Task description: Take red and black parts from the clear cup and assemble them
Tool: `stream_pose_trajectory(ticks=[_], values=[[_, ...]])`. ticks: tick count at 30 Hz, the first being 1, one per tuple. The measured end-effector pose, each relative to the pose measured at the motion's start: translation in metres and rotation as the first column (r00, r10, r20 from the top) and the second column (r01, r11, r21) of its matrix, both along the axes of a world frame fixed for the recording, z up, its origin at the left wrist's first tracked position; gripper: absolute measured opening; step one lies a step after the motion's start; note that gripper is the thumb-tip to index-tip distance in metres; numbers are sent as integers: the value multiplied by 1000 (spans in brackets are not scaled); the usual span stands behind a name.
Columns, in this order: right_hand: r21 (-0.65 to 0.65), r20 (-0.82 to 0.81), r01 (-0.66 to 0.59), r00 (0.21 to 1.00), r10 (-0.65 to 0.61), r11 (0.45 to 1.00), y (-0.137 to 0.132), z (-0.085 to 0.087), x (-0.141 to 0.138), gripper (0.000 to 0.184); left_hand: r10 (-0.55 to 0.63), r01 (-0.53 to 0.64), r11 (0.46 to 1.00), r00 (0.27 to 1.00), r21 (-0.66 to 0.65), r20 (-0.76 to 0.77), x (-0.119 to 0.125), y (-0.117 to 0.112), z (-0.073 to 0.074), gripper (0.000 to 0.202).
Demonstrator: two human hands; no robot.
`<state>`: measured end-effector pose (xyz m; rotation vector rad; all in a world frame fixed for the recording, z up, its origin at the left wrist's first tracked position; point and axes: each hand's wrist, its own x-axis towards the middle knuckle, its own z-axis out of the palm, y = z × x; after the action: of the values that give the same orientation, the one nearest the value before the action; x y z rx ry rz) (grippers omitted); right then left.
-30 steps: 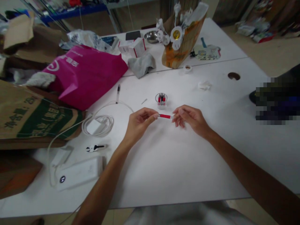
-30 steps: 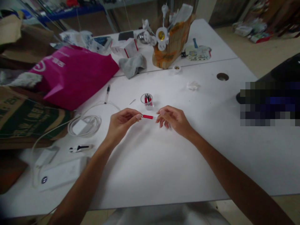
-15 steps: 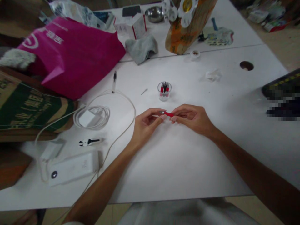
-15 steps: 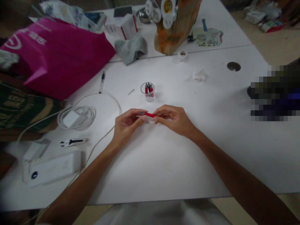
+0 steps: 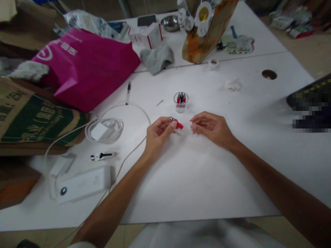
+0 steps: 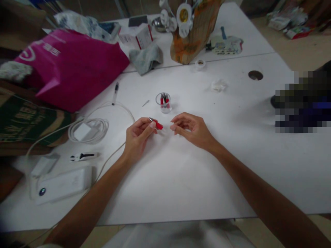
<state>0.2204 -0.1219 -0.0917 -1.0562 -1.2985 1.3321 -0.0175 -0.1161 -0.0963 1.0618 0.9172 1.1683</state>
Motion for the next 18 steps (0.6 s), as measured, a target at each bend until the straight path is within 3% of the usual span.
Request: stream_pose_trajectory(ticks=[11,15,18], values=[[19,42,-13,999,13,1000,-1,0,0,38,1,2,998,999,58,-42,-2,1,1,33],[11,43,-20,999,20,1000,0,1,1,39,135,-98,969,979,226,-153,-1,22,16,34],[0,27,-20,999,20,1000,1,1,2,42,244,-107,900,928,423,-283,2,49,32,31]])
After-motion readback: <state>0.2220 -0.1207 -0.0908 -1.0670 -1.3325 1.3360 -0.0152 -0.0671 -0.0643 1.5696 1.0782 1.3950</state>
